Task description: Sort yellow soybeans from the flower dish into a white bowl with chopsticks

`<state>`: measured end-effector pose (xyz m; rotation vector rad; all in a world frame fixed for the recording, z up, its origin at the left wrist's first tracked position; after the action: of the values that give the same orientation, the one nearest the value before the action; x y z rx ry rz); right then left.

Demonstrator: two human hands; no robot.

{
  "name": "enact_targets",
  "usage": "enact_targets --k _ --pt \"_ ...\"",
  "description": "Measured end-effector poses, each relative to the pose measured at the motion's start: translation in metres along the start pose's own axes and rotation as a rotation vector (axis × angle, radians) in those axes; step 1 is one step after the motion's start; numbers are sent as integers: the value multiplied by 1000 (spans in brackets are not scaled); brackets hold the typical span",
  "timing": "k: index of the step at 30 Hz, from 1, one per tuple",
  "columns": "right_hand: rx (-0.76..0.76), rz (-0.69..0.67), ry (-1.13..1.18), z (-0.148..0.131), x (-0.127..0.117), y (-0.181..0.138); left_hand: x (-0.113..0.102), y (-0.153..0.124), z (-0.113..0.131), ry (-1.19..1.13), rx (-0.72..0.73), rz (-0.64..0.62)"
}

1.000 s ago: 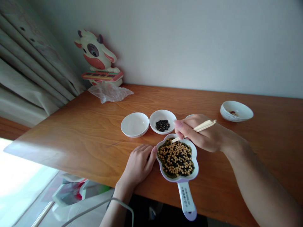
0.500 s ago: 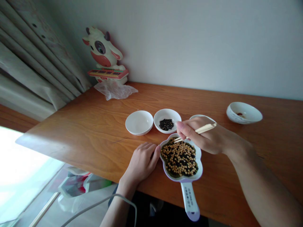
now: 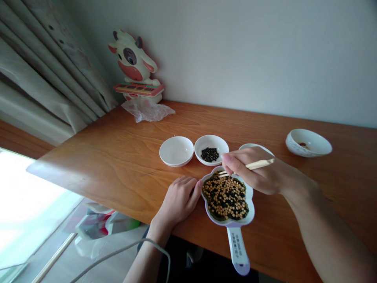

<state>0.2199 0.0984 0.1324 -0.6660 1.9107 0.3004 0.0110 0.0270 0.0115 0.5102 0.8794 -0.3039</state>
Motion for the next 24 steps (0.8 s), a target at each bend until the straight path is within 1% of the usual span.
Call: enact_targets --k 3,7,9,13,15,18,21,24 --pt "-2 15 -15 -1 2 1 0 0 0 2 1 0" --pt "-3 89 -26 -1 5 2 1 0 0 6 0 0" --pt "-4 106 5 0 6 2 1 0 -1 5 0 -6" --pt "-28 79 139 2 2 0 1 0 -1 -2 -3 -16" --pt "-6 75 224 4 -7 -1 1 1 -1 -6 -6 -18" --pt "86 109 326 7 -28 -3 1 0 -1 -15 -6 -18" --pt "171 181 439 16 -51 -9 2 0 0 -18 -3 -13" --pt "237 272 516 33 -70 -20 2 -1 -1 -10 -9 -8"
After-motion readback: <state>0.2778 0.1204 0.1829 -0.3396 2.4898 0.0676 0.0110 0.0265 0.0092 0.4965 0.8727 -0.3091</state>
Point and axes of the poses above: each hand's wrist, its own y-axis towards the middle knuckle, its own x-axis out of the palm, z = x × y, the point moved 3 cm from there along y, towards the middle knuckle, and after that the axes turned 12 degrees about x, right-handed, at the moved point
